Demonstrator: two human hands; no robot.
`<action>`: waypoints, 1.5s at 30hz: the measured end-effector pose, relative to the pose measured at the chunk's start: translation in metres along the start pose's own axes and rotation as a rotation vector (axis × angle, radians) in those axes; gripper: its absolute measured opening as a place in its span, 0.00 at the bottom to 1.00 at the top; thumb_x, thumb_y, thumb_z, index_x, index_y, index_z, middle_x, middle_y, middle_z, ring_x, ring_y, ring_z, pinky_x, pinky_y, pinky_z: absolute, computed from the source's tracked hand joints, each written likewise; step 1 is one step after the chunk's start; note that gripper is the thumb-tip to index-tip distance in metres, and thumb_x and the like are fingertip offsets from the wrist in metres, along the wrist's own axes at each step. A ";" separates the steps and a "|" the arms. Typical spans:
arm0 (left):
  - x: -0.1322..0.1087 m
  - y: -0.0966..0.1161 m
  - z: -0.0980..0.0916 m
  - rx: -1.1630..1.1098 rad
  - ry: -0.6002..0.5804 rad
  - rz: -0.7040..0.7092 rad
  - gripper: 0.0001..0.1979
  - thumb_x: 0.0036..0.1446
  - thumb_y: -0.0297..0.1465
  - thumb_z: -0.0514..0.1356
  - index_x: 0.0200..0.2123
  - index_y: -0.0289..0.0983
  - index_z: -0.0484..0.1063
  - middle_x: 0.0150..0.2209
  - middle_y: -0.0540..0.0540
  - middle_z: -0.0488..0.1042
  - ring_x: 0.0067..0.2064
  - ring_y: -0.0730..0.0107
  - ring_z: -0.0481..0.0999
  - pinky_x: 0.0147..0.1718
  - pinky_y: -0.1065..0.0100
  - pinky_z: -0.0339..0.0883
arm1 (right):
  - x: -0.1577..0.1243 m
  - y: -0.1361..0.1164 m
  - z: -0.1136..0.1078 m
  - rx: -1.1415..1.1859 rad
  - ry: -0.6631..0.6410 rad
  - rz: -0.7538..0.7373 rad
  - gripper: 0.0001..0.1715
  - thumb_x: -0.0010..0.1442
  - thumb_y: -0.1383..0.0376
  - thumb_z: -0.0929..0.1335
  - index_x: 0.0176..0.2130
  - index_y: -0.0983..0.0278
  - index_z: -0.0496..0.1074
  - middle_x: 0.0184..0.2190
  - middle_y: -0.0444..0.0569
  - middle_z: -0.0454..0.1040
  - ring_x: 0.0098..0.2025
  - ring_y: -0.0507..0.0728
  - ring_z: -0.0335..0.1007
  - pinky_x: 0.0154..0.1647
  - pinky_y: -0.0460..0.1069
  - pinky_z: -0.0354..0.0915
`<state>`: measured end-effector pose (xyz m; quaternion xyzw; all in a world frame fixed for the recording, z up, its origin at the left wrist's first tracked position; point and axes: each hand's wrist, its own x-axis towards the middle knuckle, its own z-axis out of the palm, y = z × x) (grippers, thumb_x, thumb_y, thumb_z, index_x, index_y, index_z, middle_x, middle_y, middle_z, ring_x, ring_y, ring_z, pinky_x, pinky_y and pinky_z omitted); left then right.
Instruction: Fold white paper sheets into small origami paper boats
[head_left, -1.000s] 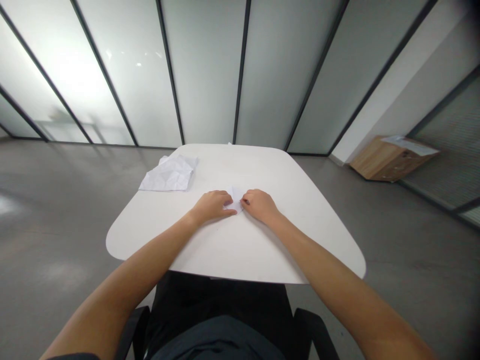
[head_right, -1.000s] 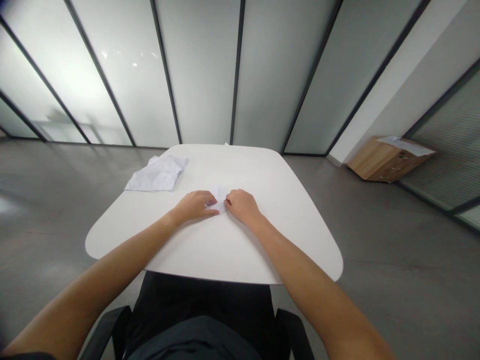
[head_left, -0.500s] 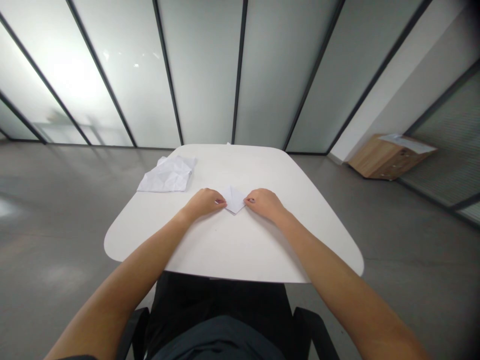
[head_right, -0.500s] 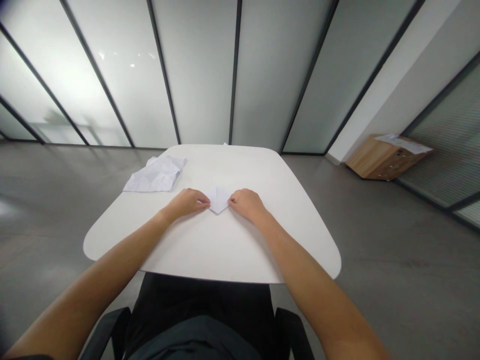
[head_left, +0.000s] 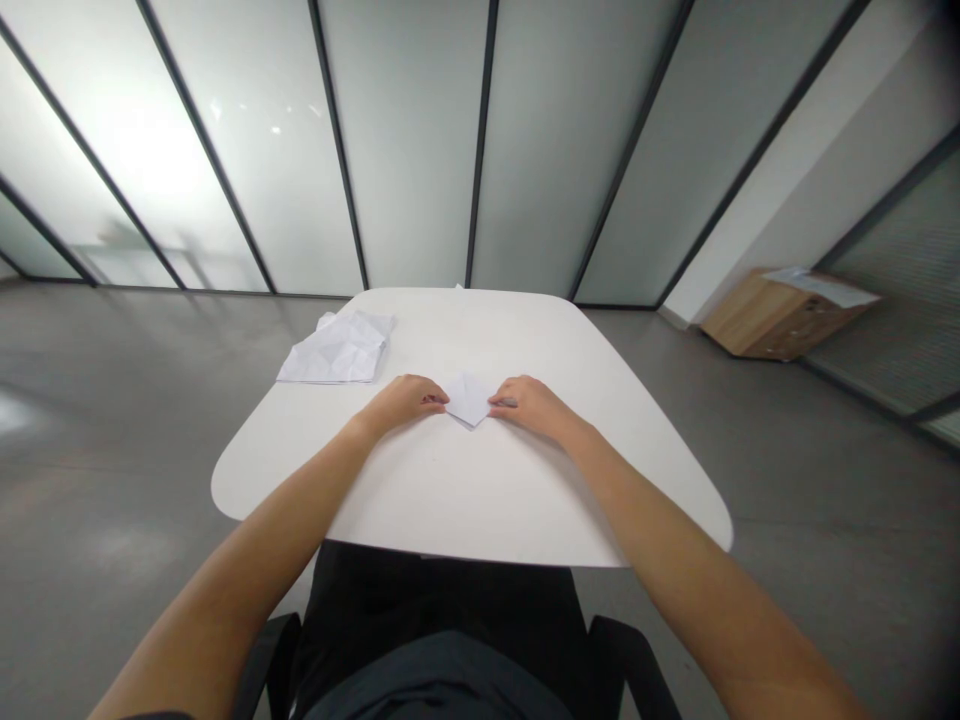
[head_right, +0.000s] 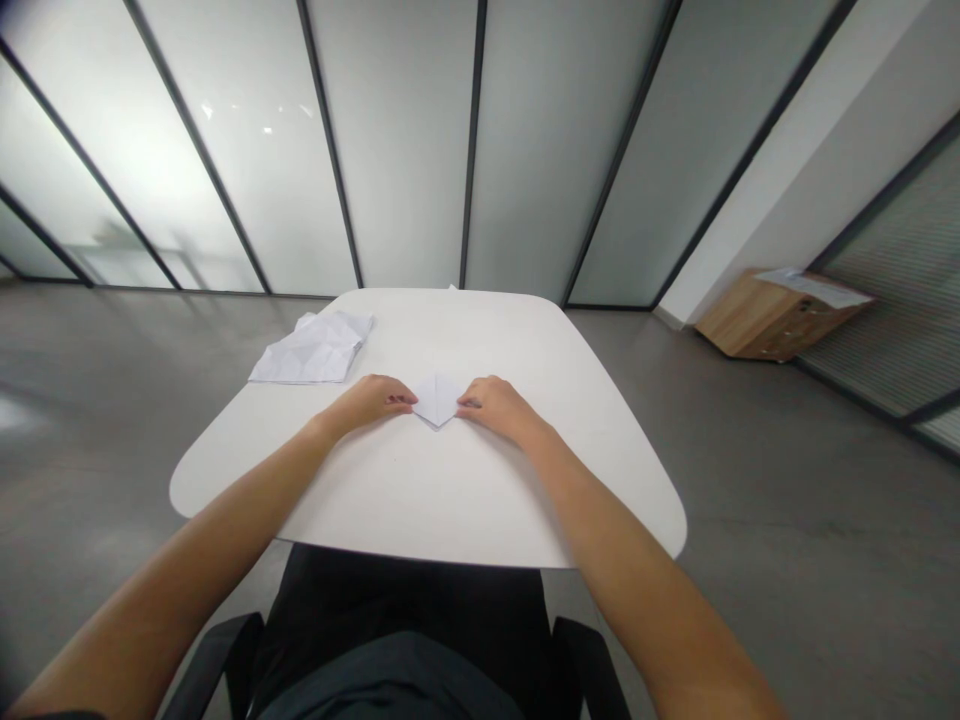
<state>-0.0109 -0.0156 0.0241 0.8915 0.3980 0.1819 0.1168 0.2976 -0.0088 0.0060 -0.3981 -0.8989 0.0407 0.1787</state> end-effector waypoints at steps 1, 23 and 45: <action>0.000 0.000 0.001 0.002 0.002 0.004 0.11 0.62 0.36 0.64 0.45 0.40 0.83 0.44 0.47 0.84 0.43 0.65 0.82 0.44 0.69 0.70 | 0.000 0.000 0.000 -0.004 0.003 -0.006 0.15 0.65 0.54 0.72 0.45 0.59 0.84 0.43 0.51 0.82 0.45 0.61 0.76 0.50 0.54 0.66; -0.003 0.006 -0.001 0.117 0.027 0.059 0.16 0.71 0.37 0.51 0.50 0.42 0.79 0.46 0.45 0.82 0.46 0.62 0.80 0.48 0.66 0.68 | -0.002 -0.011 -0.001 0.021 0.016 0.077 0.13 0.64 0.57 0.73 0.45 0.60 0.80 0.45 0.51 0.80 0.49 0.60 0.73 0.54 0.53 0.63; -0.002 0.007 0.004 -0.112 0.181 -0.012 0.18 0.68 0.36 0.54 0.58 0.41 0.74 0.49 0.45 0.82 0.46 0.63 0.81 0.50 0.65 0.71 | 0.002 -0.020 -0.002 0.147 0.238 0.154 0.14 0.72 0.59 0.63 0.41 0.62 0.74 0.38 0.49 0.78 0.41 0.57 0.72 0.46 0.49 0.64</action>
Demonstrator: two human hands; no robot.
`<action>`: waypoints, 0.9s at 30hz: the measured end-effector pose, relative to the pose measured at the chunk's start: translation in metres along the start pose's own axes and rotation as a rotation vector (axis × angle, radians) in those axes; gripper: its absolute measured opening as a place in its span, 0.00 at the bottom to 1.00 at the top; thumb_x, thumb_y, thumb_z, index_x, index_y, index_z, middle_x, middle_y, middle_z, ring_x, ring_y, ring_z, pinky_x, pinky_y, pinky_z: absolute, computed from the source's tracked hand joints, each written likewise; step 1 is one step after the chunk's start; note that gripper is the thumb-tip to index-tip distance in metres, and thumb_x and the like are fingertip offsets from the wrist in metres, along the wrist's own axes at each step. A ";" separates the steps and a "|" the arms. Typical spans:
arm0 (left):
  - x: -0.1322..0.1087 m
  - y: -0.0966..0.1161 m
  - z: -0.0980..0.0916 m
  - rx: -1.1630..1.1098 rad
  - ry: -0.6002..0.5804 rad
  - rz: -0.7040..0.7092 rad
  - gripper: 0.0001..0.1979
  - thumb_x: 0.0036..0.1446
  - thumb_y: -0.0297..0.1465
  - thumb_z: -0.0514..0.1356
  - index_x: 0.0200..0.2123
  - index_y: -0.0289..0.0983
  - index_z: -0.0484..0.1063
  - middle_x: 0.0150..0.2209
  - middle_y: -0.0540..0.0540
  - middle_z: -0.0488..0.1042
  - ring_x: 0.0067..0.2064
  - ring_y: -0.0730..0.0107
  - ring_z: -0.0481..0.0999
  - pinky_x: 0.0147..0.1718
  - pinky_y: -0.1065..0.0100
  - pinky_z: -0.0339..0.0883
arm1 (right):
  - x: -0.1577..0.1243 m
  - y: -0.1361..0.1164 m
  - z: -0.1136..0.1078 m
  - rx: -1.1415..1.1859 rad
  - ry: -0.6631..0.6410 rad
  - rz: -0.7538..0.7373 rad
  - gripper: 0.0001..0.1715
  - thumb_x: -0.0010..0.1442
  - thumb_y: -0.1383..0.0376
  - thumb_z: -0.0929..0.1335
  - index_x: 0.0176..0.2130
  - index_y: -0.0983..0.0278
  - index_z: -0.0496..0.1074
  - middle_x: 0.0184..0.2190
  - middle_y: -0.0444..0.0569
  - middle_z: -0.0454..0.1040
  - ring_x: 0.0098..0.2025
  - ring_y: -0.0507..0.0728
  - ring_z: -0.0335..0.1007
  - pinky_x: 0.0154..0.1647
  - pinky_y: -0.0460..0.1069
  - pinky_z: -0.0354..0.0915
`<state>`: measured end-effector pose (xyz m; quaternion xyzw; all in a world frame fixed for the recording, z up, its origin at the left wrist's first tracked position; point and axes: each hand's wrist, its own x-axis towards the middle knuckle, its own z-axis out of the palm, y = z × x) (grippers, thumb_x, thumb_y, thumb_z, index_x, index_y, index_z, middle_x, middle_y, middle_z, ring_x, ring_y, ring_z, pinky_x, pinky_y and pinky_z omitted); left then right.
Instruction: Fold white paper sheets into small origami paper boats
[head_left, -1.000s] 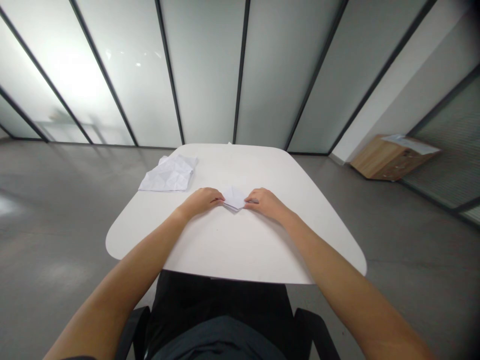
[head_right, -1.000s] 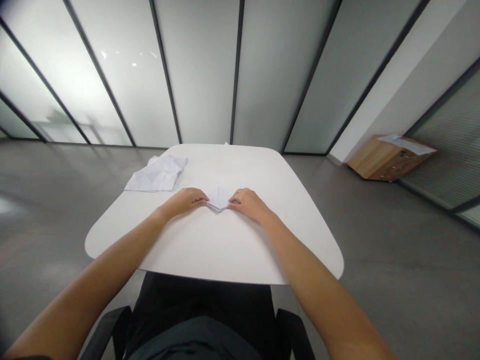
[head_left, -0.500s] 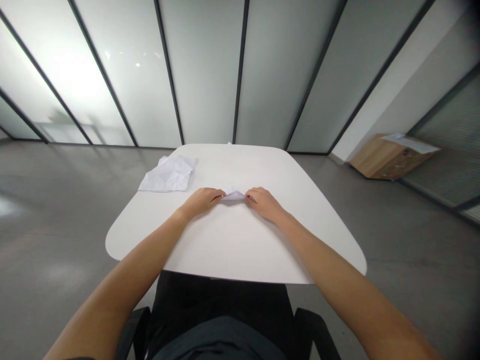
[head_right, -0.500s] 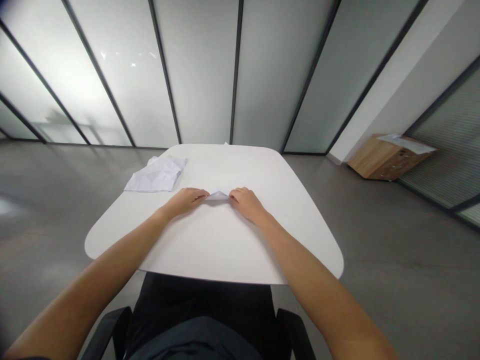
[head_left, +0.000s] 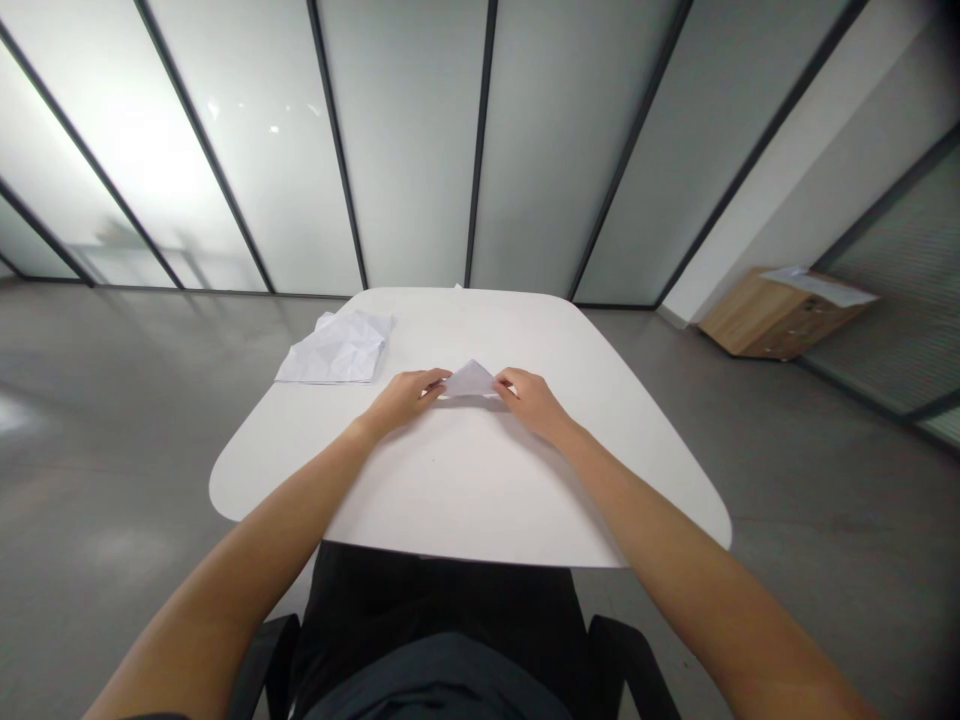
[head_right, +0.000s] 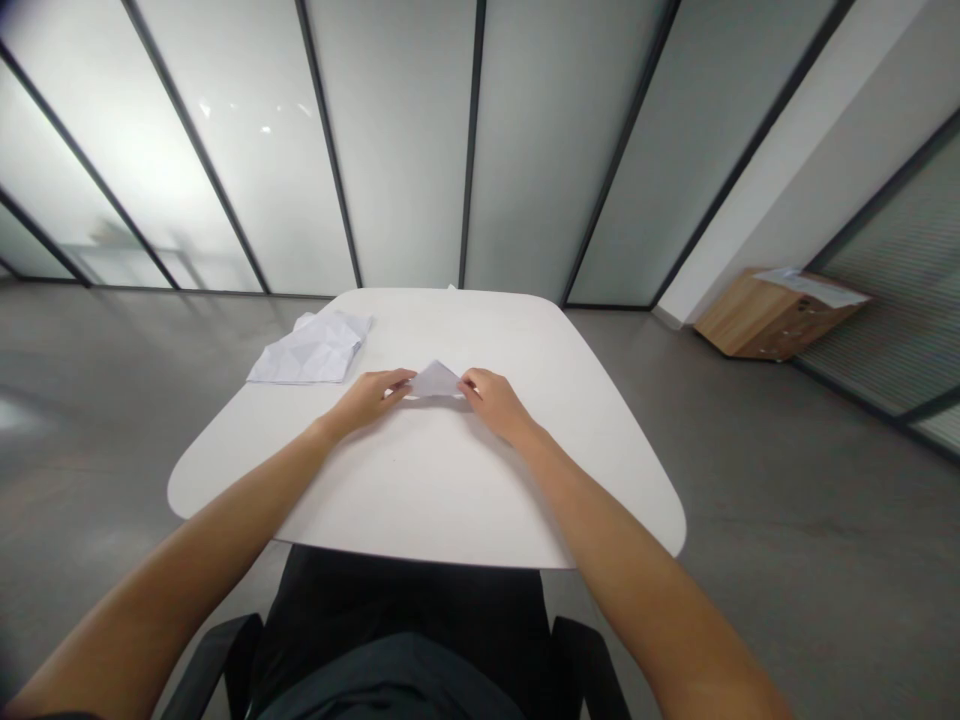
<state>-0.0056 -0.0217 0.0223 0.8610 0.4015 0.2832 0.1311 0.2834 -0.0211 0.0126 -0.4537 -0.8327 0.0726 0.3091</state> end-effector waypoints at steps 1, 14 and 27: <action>0.000 -0.001 0.001 -0.042 0.015 -0.014 0.18 0.68 0.37 0.55 0.57 0.40 0.74 0.47 0.45 0.82 0.44 0.64 0.81 0.49 0.66 0.71 | 0.000 -0.002 -0.002 0.020 0.032 -0.007 0.14 0.72 0.58 0.63 0.42 0.62 0.75 0.39 0.50 0.78 0.41 0.57 0.73 0.46 0.49 0.64; 0.002 -0.005 0.008 -0.568 -0.046 -0.201 0.28 0.62 0.46 0.61 0.57 0.33 0.75 0.45 0.41 0.82 0.42 0.62 0.80 0.43 0.64 0.75 | -0.002 -0.008 -0.001 0.272 0.121 0.180 0.12 0.65 0.60 0.67 0.43 0.62 0.80 0.39 0.50 0.82 0.29 0.54 0.75 0.36 0.49 0.71; 0.000 -0.013 0.004 -0.064 -0.108 -0.070 0.17 0.64 0.37 0.57 0.51 0.41 0.79 0.41 0.48 0.83 0.39 0.66 0.79 0.42 0.68 0.70 | -0.003 0.011 0.008 0.158 -0.112 0.152 0.11 0.63 0.69 0.70 0.44 0.60 0.81 0.41 0.47 0.84 0.41 0.57 0.79 0.47 0.51 0.70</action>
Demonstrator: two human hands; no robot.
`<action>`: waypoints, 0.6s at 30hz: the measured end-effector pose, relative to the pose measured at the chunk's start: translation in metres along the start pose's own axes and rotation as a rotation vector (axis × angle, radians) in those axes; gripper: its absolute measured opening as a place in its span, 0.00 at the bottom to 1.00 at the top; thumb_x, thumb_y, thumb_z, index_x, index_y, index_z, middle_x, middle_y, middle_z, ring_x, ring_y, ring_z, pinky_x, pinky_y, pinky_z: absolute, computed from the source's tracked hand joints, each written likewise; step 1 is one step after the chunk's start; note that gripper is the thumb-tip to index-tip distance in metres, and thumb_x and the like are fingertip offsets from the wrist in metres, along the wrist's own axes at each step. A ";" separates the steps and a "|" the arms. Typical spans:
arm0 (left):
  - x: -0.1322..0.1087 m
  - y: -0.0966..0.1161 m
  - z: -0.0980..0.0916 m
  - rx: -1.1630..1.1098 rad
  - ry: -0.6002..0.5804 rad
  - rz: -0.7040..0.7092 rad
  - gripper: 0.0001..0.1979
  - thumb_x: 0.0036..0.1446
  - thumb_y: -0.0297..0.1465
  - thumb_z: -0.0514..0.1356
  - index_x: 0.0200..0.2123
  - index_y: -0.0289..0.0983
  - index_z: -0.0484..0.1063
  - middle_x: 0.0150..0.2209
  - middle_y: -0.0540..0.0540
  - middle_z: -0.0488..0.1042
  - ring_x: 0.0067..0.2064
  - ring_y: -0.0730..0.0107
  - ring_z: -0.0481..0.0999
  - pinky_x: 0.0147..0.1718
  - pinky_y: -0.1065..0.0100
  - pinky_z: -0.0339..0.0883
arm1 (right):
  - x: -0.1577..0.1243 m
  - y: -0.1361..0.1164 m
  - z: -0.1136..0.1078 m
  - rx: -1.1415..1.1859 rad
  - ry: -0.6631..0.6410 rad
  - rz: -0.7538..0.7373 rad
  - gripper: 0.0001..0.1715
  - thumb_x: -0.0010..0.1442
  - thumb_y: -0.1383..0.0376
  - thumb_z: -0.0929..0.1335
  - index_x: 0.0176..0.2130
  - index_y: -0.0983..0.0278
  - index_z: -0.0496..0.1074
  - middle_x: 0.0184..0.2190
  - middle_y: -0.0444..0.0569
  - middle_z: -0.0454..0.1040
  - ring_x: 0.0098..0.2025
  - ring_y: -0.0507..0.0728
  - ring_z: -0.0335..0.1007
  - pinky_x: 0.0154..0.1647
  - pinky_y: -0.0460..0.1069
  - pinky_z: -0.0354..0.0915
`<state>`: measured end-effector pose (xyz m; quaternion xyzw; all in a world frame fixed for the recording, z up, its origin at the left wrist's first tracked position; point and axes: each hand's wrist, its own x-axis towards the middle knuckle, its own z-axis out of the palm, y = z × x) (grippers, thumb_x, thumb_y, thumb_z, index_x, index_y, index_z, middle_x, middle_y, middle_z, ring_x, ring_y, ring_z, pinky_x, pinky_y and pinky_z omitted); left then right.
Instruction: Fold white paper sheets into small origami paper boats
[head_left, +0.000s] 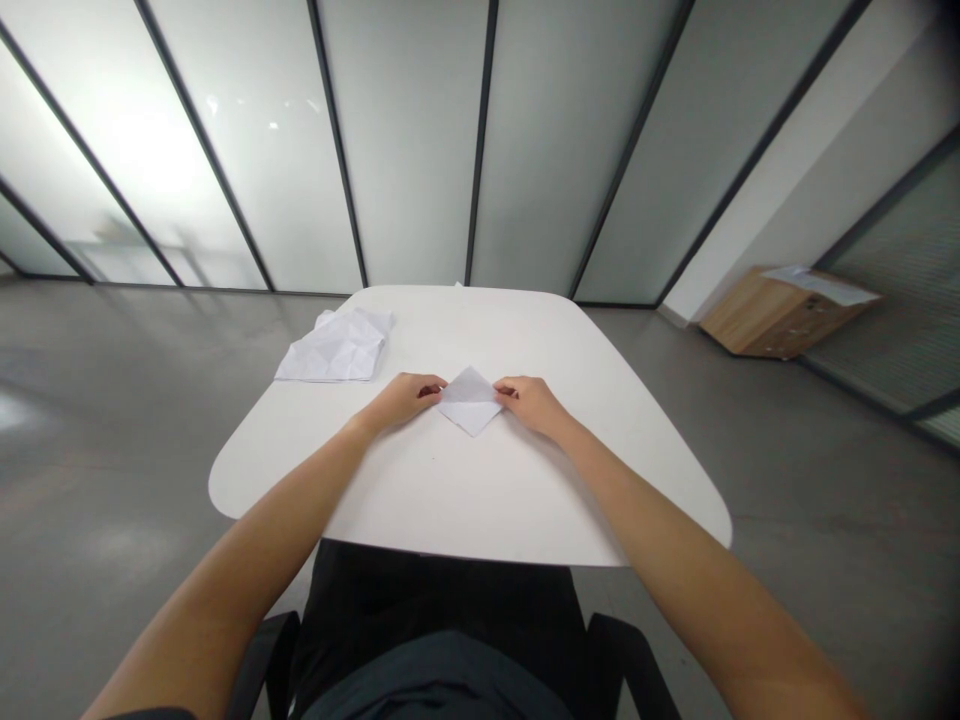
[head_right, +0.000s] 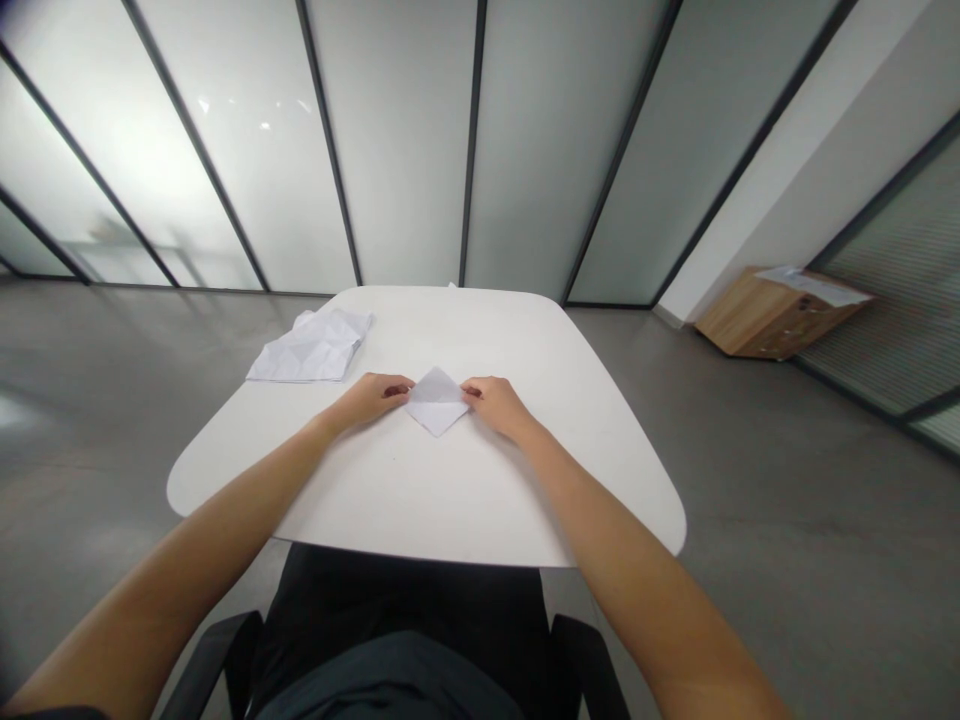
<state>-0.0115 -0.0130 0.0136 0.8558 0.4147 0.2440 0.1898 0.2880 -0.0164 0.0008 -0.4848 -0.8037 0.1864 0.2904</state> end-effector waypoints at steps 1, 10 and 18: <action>0.000 0.000 0.000 0.006 -0.003 -0.001 0.17 0.63 0.37 0.57 0.51 0.41 0.79 0.41 0.48 0.83 0.39 0.66 0.79 0.42 0.68 0.70 | 0.000 0.000 0.000 -0.010 -0.009 0.003 0.10 0.62 0.69 0.70 0.43 0.60 0.81 0.40 0.47 0.84 0.41 0.57 0.79 0.47 0.51 0.70; 0.002 -0.002 -0.002 0.000 -0.030 -0.006 0.17 0.61 0.34 0.59 0.51 0.40 0.79 0.43 0.47 0.83 0.39 0.66 0.79 0.43 0.68 0.70 | 0.000 -0.001 -0.004 -0.134 -0.019 -0.098 0.06 0.62 0.70 0.71 0.39 0.63 0.80 0.36 0.48 0.79 0.36 0.54 0.73 0.41 0.48 0.64; 0.001 -0.006 -0.004 -0.025 -0.076 0.023 0.17 0.62 0.33 0.58 0.52 0.40 0.78 0.44 0.47 0.82 0.40 0.67 0.79 0.43 0.68 0.70 | 0.000 0.006 -0.008 -0.127 -0.082 -0.171 0.10 0.63 0.73 0.69 0.41 0.63 0.79 0.36 0.48 0.76 0.37 0.54 0.70 0.41 0.48 0.62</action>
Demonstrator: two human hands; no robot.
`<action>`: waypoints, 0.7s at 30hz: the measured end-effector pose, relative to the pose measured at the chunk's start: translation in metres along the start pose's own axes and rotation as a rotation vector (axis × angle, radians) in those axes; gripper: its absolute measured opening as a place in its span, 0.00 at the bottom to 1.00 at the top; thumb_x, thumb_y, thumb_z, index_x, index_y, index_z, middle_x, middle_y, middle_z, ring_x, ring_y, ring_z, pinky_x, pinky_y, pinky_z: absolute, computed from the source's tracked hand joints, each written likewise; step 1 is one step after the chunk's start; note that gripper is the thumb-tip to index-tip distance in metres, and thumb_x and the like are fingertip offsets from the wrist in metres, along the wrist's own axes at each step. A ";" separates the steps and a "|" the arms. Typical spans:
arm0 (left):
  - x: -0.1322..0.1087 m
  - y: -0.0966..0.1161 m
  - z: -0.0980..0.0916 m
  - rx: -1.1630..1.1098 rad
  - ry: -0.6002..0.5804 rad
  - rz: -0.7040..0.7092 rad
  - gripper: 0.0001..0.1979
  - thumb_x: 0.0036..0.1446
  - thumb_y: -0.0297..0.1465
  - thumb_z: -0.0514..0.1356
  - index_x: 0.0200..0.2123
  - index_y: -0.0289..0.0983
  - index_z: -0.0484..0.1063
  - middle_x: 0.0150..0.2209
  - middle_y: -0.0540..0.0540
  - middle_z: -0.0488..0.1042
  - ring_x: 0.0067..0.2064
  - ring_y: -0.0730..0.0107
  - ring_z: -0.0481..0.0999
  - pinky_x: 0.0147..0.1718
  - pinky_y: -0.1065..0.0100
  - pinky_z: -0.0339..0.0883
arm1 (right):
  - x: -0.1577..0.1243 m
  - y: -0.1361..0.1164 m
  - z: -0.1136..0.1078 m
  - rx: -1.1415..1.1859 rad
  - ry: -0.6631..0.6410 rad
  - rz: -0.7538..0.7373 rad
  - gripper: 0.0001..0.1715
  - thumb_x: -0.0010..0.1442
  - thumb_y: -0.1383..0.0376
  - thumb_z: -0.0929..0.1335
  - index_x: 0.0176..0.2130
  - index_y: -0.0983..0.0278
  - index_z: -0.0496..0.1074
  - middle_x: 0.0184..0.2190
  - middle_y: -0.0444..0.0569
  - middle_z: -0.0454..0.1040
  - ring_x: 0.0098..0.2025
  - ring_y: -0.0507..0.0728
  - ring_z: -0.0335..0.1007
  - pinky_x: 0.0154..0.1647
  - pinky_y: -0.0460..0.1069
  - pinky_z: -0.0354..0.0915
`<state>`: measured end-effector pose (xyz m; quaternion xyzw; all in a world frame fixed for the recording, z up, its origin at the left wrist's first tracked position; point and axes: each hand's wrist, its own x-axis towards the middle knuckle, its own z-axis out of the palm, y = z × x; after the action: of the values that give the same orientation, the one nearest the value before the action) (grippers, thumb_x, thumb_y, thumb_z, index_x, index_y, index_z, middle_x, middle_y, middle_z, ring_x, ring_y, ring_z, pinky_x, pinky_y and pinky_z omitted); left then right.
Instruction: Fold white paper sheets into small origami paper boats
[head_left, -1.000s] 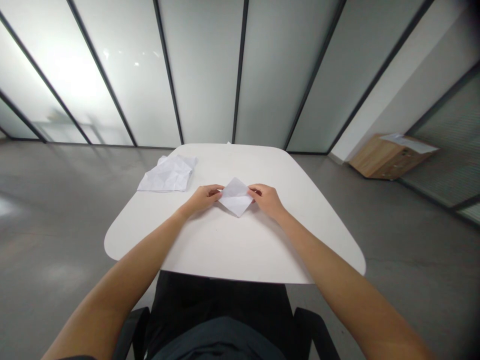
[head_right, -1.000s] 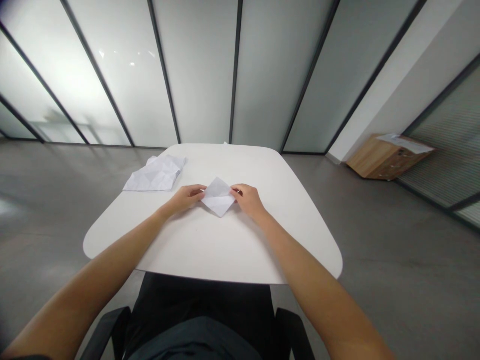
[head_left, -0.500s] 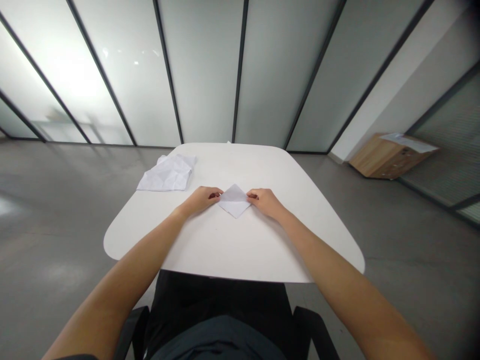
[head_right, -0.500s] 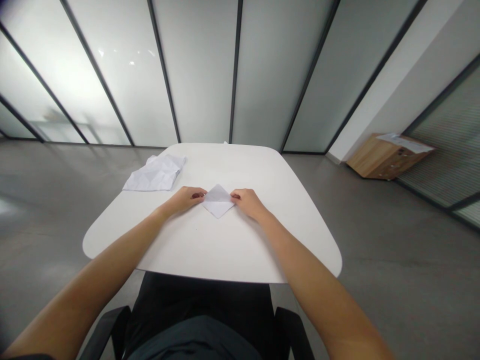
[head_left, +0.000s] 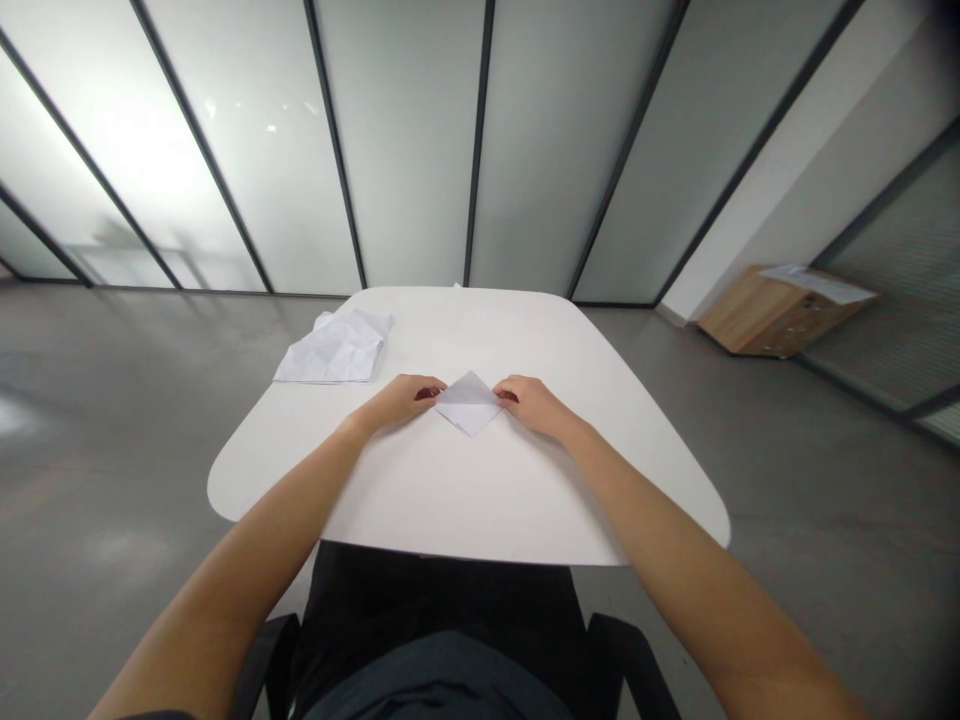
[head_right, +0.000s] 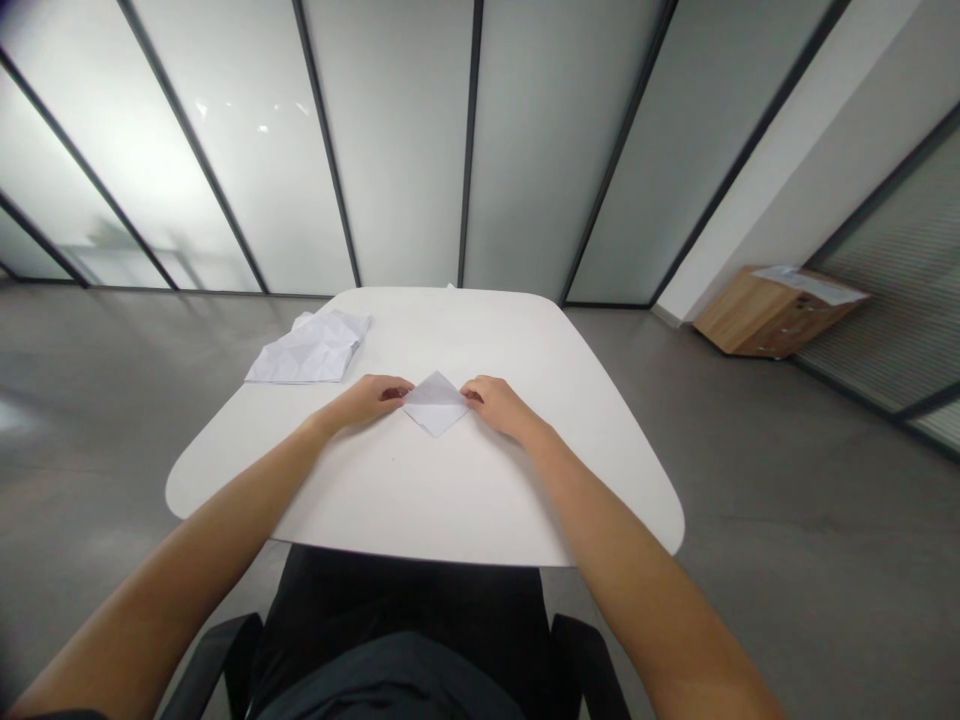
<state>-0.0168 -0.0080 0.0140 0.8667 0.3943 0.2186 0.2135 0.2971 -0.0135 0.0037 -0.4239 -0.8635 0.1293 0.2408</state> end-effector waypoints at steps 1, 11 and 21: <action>0.000 -0.001 0.000 -0.004 -0.004 0.001 0.17 0.62 0.33 0.58 0.52 0.41 0.78 0.44 0.47 0.82 0.40 0.67 0.79 0.44 0.68 0.70 | 0.000 0.000 -0.001 0.007 -0.001 -0.006 0.10 0.63 0.73 0.68 0.42 0.63 0.79 0.37 0.48 0.77 0.37 0.55 0.70 0.41 0.48 0.62; -0.001 0.011 0.005 0.055 0.053 0.026 0.15 0.58 0.28 0.56 0.45 0.40 0.79 0.39 0.49 0.81 0.36 0.68 0.77 0.38 0.69 0.69 | 0.000 -0.008 0.000 -0.127 0.006 -0.039 0.11 0.60 0.75 0.66 0.38 0.64 0.77 0.35 0.48 0.75 0.35 0.54 0.69 0.39 0.47 0.60; 0.006 0.024 0.019 0.326 0.137 0.000 0.14 0.56 0.26 0.57 0.44 0.42 0.77 0.39 0.46 0.79 0.41 0.61 0.77 0.40 0.65 0.69 | 0.003 -0.029 0.006 -0.395 -0.011 0.008 0.05 0.63 0.70 0.67 0.39 0.63 0.74 0.39 0.51 0.76 0.45 0.58 0.70 0.46 0.49 0.61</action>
<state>0.0115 -0.0221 0.0128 0.8728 0.4384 0.2102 0.0428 0.2732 -0.0283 0.0118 -0.4658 -0.8716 -0.0393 0.1475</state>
